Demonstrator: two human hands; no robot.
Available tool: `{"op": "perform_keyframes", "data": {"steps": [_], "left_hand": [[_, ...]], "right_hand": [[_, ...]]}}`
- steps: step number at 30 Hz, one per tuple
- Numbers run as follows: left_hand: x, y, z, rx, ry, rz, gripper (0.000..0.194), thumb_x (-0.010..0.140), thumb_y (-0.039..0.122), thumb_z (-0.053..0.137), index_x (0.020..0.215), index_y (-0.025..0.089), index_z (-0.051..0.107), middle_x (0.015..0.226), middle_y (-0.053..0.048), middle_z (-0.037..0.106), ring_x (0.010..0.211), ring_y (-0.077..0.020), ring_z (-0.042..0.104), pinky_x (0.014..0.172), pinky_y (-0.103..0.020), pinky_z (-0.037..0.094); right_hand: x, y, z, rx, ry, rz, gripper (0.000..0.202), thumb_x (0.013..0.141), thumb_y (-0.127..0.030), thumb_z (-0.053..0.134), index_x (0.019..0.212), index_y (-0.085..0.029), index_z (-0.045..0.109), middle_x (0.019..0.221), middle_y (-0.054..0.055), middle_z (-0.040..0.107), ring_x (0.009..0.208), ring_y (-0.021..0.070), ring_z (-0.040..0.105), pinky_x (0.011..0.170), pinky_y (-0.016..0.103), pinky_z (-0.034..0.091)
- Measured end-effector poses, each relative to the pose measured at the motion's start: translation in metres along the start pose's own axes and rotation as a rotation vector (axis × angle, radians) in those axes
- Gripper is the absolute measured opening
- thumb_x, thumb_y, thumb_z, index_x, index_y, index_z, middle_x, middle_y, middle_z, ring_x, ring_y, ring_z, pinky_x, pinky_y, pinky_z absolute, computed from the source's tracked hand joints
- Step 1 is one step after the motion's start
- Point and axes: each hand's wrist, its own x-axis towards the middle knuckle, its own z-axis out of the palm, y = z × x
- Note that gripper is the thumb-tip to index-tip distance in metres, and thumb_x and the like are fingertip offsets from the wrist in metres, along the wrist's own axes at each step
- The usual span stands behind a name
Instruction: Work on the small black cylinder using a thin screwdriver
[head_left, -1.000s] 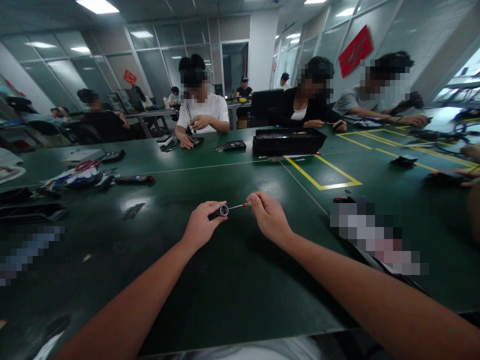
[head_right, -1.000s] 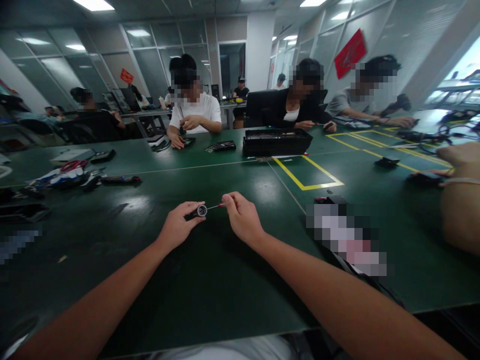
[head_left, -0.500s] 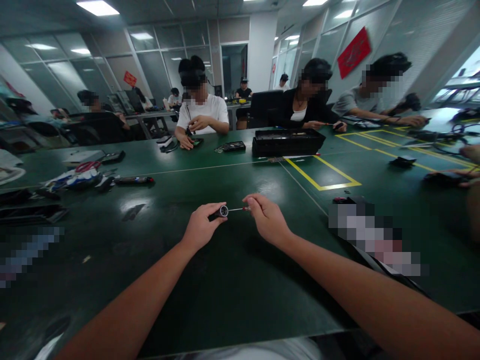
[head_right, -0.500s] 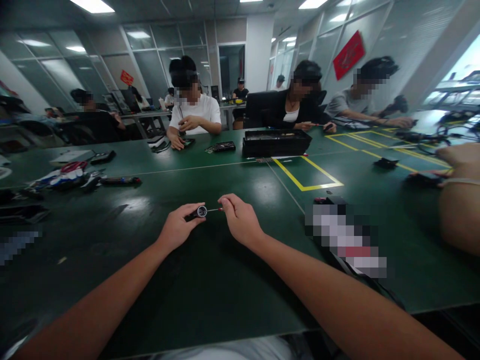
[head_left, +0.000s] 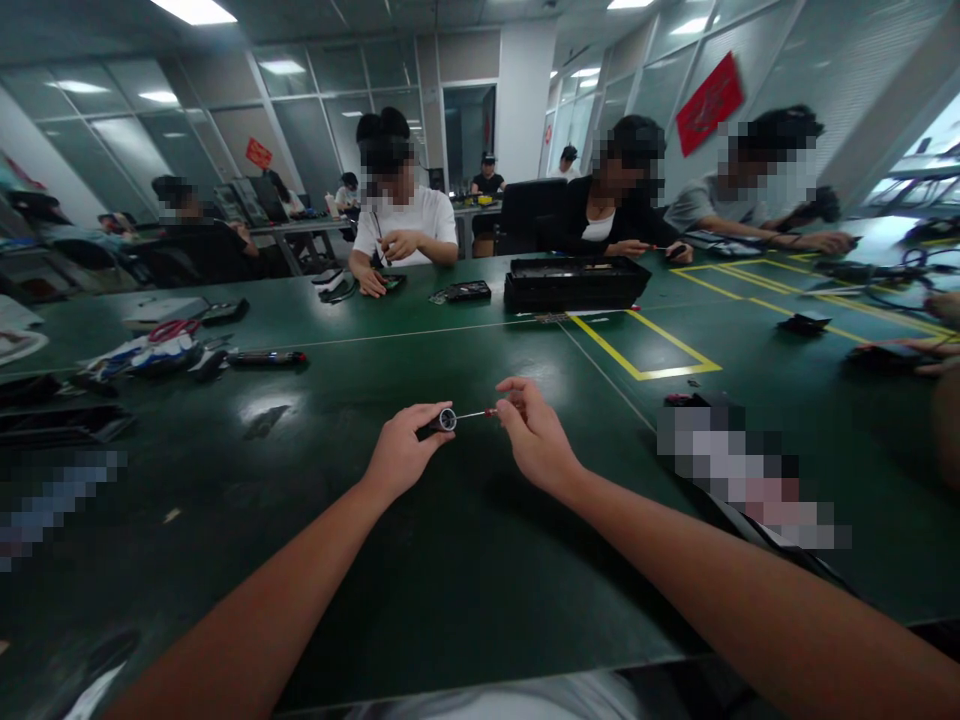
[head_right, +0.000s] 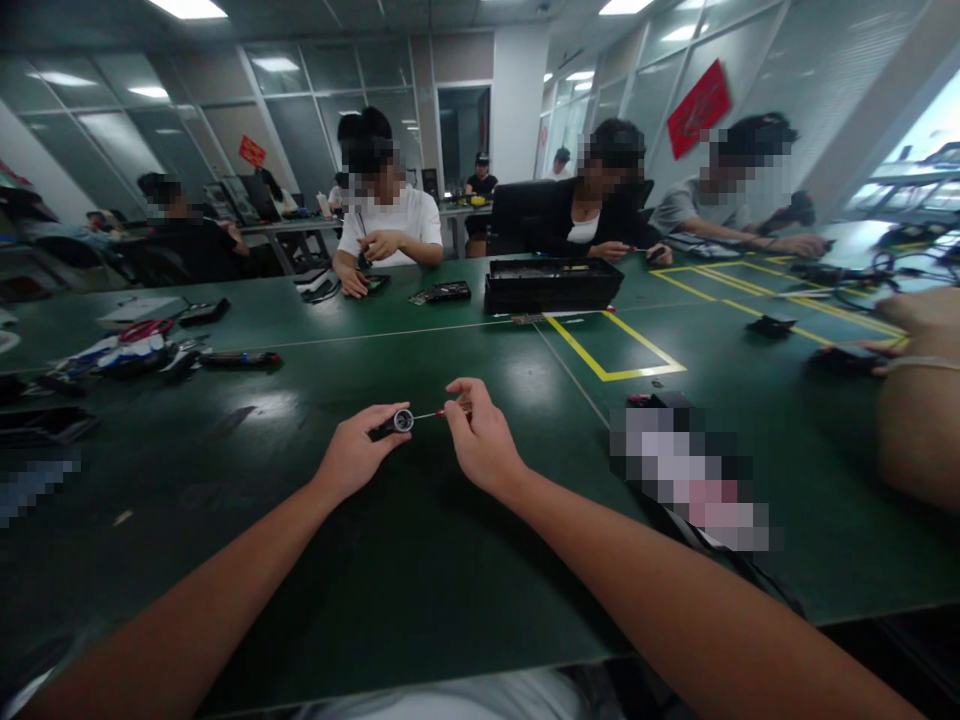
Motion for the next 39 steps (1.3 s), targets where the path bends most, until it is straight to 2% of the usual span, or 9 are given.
{"op": "perform_keyframes", "data": {"steps": [5, 9, 12, 14, 20, 29, 35, 39], "left_hand": [[0.0, 0.006, 0.0, 0.064, 0.0, 0.042, 0.04, 0.087, 0.021, 0.07, 0.126, 0.027, 0.067, 0.126, -0.005, 0.068, 0.116, -0.0242, 0.061, 0.105, -0.045, 0.044], [0.002, 0.011, 0.0, 0.196, 0.045, 0.111, 0.04, 0.088, 0.022, 0.07, 0.127, 0.029, 0.066, 0.125, -0.004, 0.068, 0.116, -0.0251, 0.06, 0.11, -0.051, 0.037], [0.002, 0.011, 0.0, 0.194, 0.027, 0.067, 0.041, 0.087, 0.021, 0.071, 0.127, 0.027, 0.066, 0.124, -0.005, 0.068, 0.113, -0.0258, 0.061, 0.103, -0.049, 0.042], [0.002, 0.009, 0.001, 0.169, 0.005, 0.059, 0.041, 0.087, 0.022, 0.071, 0.127, 0.027, 0.066, 0.124, -0.005, 0.069, 0.112, -0.0254, 0.061, 0.1, -0.046, 0.044], [0.001, 0.008, 0.002, 0.162, 0.003, 0.072, 0.04, 0.088, 0.024, 0.071, 0.128, 0.027, 0.065, 0.123, -0.005, 0.069, 0.112, -0.0247, 0.06, 0.101, -0.045, 0.043], [0.0, 0.01, 0.002, 0.162, -0.005, 0.041, 0.041, 0.087, 0.025, 0.071, 0.127, 0.028, 0.066, 0.12, -0.005, 0.069, 0.11, -0.0259, 0.06, 0.104, -0.049, 0.04], [-0.001, 0.008, 0.003, 0.114, -0.014, 0.021, 0.043, 0.087, 0.026, 0.07, 0.13, 0.027, 0.065, 0.118, -0.006, 0.067, 0.107, -0.0242, 0.06, 0.094, -0.042, 0.047], [-0.001, 0.006, 0.005, 0.081, -0.01, 0.013, 0.044, 0.086, 0.027, 0.071, 0.13, 0.027, 0.065, 0.115, -0.005, 0.067, 0.105, -0.0231, 0.062, 0.094, -0.041, 0.048]], "right_hand": [[0.005, 0.005, 0.003, 0.196, 0.067, 0.069, 0.021, 0.091, -0.041, 0.057, 0.101, -0.022, 0.058, 0.088, 0.004, 0.066, 0.08, 0.0187, 0.062, 0.075, 0.035, 0.05], [0.013, 0.016, 0.007, 0.494, 0.178, 0.298, 0.027, 0.092, -0.048, 0.051, 0.089, -0.022, 0.056, 0.074, 0.001, 0.06, 0.064, 0.016, 0.057, 0.062, 0.032, 0.051], [0.016, 0.022, 0.008, 0.533, 0.262, 0.34, 0.024, 0.089, -0.047, 0.055, 0.086, -0.023, 0.055, 0.074, 0.001, 0.059, 0.063, 0.015, 0.055, 0.06, 0.03, 0.05], [0.016, 0.023, 0.009, 0.514, 0.268, 0.317, 0.023, 0.088, -0.046, 0.057, 0.086, -0.022, 0.056, 0.075, 0.0, 0.059, 0.065, 0.0147, 0.056, 0.06, 0.03, 0.05], [0.011, 0.015, 0.009, 0.44, 0.166, 0.192, 0.024, 0.092, -0.046, 0.054, 0.093, -0.022, 0.057, 0.078, 0.0, 0.06, 0.068, 0.0143, 0.056, 0.064, 0.03, 0.049], [0.004, 0.009, 0.004, 0.171, 0.112, 0.039, 0.021, 0.099, -0.042, 0.047, 0.099, -0.023, 0.055, 0.079, 0.001, 0.062, 0.073, 0.0169, 0.059, 0.071, 0.034, 0.048], [-0.002, -0.003, 0.001, -0.022, 0.036, -0.094, 0.014, 0.099, -0.036, 0.047, 0.103, -0.024, 0.053, 0.086, 0.003, 0.066, 0.076, 0.0182, 0.062, 0.071, 0.034, 0.047], [-0.002, -0.007, 0.001, -0.142, 0.078, -0.136, 0.013, 0.101, -0.034, 0.043, 0.102, -0.024, 0.051, 0.083, 0.003, 0.065, 0.072, 0.0186, 0.061, 0.068, 0.033, 0.045]]}}
